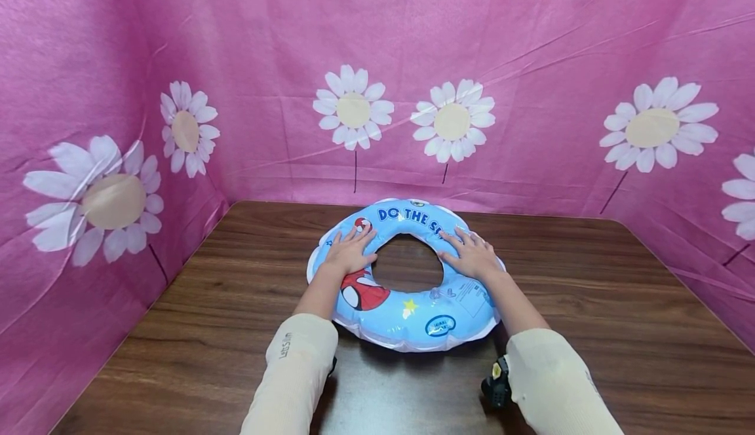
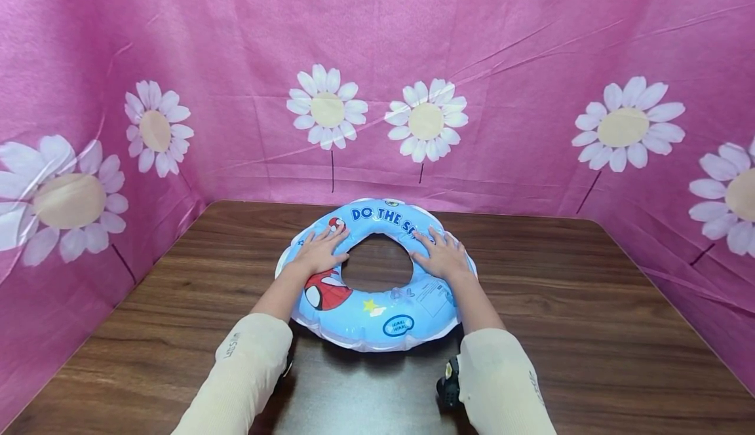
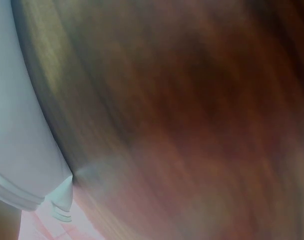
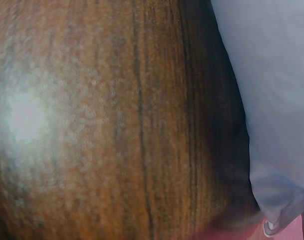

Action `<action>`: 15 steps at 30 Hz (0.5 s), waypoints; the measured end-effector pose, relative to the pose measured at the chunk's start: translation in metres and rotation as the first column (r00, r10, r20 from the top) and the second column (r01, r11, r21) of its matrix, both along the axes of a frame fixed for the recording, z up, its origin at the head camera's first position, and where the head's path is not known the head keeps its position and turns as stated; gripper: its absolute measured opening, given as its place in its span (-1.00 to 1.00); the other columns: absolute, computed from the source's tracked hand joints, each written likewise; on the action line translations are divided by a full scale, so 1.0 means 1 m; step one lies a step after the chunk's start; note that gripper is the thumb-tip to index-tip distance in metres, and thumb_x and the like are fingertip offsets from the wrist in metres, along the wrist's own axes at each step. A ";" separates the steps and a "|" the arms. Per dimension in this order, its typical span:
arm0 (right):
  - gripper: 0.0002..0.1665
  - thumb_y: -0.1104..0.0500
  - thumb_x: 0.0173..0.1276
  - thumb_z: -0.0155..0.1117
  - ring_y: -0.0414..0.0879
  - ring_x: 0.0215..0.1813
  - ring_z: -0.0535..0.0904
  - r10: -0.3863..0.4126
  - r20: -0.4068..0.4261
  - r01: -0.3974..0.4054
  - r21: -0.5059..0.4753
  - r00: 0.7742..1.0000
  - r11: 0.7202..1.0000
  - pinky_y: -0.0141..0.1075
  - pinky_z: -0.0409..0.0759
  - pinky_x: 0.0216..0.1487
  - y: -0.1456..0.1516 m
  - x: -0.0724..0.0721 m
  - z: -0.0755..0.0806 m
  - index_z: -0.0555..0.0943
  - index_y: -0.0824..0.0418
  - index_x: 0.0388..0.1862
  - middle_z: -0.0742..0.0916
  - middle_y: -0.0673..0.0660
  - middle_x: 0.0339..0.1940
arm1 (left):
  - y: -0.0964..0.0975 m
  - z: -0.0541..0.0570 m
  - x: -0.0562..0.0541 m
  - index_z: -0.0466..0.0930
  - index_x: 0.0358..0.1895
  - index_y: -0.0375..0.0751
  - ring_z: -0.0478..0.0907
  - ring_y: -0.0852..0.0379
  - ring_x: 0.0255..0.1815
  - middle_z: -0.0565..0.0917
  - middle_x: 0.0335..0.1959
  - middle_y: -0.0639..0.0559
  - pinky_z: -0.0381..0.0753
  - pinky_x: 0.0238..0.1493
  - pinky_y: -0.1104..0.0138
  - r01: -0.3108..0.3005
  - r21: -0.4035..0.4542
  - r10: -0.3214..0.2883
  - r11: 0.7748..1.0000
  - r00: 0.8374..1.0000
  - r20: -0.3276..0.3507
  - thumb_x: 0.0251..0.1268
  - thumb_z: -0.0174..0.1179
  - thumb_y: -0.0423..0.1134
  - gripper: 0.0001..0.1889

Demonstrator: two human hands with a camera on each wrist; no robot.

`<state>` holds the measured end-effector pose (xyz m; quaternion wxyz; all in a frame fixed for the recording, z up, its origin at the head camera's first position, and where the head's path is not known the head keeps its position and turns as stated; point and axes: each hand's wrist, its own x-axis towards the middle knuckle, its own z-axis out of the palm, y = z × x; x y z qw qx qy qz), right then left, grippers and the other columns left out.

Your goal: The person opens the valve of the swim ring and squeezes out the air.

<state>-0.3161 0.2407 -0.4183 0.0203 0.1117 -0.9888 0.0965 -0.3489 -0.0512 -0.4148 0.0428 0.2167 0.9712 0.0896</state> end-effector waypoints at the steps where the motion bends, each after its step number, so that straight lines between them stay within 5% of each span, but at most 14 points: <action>1: -0.25 -0.26 0.38 -0.15 0.40 0.35 -0.06 0.000 -0.001 0.000 0.001 1.000 1.000 0.33 -0.05 0.17 0.000 0.000 0.000 0.11 0.02 0.45 0.12 0.31 0.42 | 0.000 0.000 0.000 -0.08 0.46 0.13 -0.23 0.03 0.44 -0.11 0.46 0.14 -0.34 0.33 0.03 0.001 0.002 -0.001 1.000 1.000 -0.001 0.36 -0.13 0.12 -0.34; 15: -0.25 -0.26 0.37 -0.14 0.38 0.36 -0.05 -0.004 -0.009 0.004 0.000 1.000 1.000 0.32 -0.03 0.18 0.000 0.000 -0.002 0.12 0.01 0.45 0.13 0.29 0.42 | 0.000 -0.001 0.000 -0.08 0.46 0.13 -0.25 0.05 0.44 -0.11 0.45 0.16 -0.36 0.33 0.04 0.000 0.005 0.000 1.000 1.000 0.001 0.36 -0.13 0.12 -0.35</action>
